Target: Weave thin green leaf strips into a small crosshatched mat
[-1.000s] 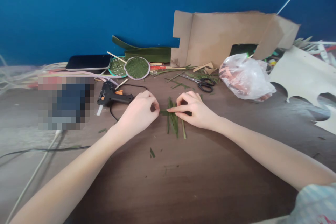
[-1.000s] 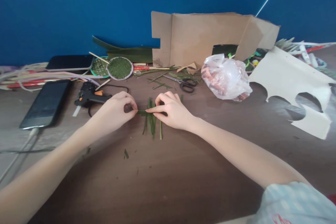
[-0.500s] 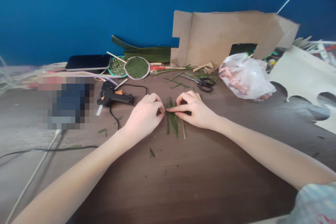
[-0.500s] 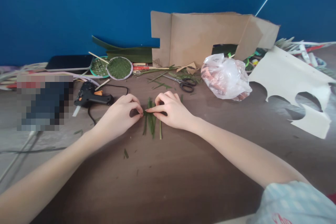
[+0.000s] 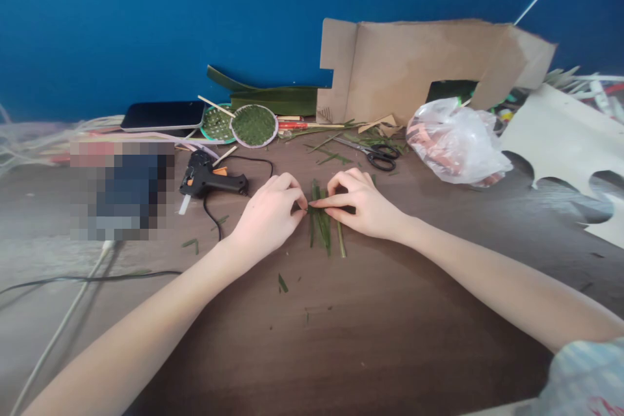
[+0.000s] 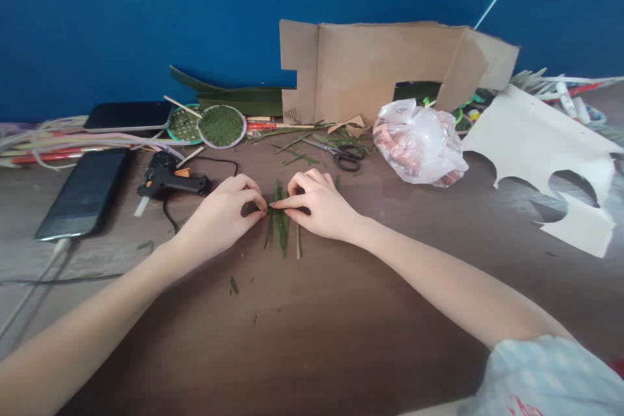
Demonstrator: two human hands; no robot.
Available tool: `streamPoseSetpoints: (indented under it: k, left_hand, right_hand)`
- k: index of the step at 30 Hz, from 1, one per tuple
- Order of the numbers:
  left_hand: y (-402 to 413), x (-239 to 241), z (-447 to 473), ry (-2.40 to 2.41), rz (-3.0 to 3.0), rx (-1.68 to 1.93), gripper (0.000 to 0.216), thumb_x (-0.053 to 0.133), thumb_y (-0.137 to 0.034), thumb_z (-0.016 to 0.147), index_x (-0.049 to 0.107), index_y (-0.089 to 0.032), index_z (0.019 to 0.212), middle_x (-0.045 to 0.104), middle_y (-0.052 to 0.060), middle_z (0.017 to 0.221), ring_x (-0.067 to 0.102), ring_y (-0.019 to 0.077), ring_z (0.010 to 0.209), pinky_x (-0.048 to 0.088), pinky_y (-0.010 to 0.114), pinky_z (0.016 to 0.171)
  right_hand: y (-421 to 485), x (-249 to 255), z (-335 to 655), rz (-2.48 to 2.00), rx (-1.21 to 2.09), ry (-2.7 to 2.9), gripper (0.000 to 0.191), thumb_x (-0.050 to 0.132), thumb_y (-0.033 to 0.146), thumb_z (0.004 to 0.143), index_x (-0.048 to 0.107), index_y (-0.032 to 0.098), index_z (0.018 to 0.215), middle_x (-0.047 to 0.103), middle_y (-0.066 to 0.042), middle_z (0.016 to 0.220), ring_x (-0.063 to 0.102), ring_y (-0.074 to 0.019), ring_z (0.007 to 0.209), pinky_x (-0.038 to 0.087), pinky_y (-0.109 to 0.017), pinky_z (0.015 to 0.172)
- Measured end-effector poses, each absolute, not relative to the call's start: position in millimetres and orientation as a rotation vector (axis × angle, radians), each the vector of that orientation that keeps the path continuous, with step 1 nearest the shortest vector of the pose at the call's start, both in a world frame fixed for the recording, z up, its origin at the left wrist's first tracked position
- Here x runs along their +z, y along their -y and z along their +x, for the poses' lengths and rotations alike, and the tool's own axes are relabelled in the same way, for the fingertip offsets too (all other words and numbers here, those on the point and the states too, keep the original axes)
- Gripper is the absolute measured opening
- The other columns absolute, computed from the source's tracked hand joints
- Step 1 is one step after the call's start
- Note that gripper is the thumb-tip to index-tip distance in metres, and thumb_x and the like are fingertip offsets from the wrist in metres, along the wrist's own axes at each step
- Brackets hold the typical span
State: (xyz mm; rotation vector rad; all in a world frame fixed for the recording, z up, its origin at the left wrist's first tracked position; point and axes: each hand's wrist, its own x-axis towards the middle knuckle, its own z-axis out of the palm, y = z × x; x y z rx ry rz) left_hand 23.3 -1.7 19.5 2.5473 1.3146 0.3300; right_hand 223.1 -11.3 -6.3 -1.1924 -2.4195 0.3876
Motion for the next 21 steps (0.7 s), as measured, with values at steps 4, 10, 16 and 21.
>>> streamPoseSetpoints:
  k: [4,10,16,21]
  left_hand:
    - [1.7,19.0,23.6,-1.303,2.557,0.325,0.012,0.052,-0.011,0.076,0.062,-0.015,0.071,0.055,0.005,0.087,0.051,0.0194,0.085,0.043,0.036,0.084]
    - [1.7,18.8,23.4,-1.208,2.784,0.276,0.012,0.05,-0.011,0.077,0.06,-0.014,0.072,0.054,0.006,0.088,0.05,0.0195,0.082,0.043,0.035,0.078]
    - [1.7,18.2,23.2,-1.194,2.86,0.239,0.01,0.05,-0.011,0.077,0.059,-0.014,0.074,0.055,0.006,0.089,0.049,0.0192,0.081,0.043,0.034,0.076]
    - [1.4,19.4,23.0,-1.186,2.864,0.201,0.01,0.049,-0.011,0.077,0.058,-0.014,0.074,0.055,0.006,0.089,0.049,0.0194,0.081,0.042,0.033,0.077]
  right_hand:
    - [11.3,-6.8,223.6,-1.189,0.382,2.427,0.024,0.051,0.026,0.086,0.069,0.03,0.102,0.053,-0.006,0.088,0.041,-0.0206,0.09,0.032,-0.036,0.077]
    - [11.5,-7.5,223.5,-1.184,0.374,2.422,0.024,0.052,0.026,0.085,0.068,0.03,0.102,0.053,-0.006,0.088,0.041,-0.0206,0.091,0.032,-0.036,0.077]
    - [11.1,-7.2,223.2,-1.186,0.379,2.425,0.024,0.052,0.026,0.086,0.068,0.03,0.102,0.053,-0.006,0.089,0.041,-0.0207,0.091,0.032,-0.036,0.077]
    - [11.2,-7.2,223.1,-1.192,0.37,2.422,0.023,0.053,0.026,0.085,0.069,0.029,0.102,0.053,-0.006,0.088,0.041,-0.0207,0.091,0.032,-0.037,0.077]
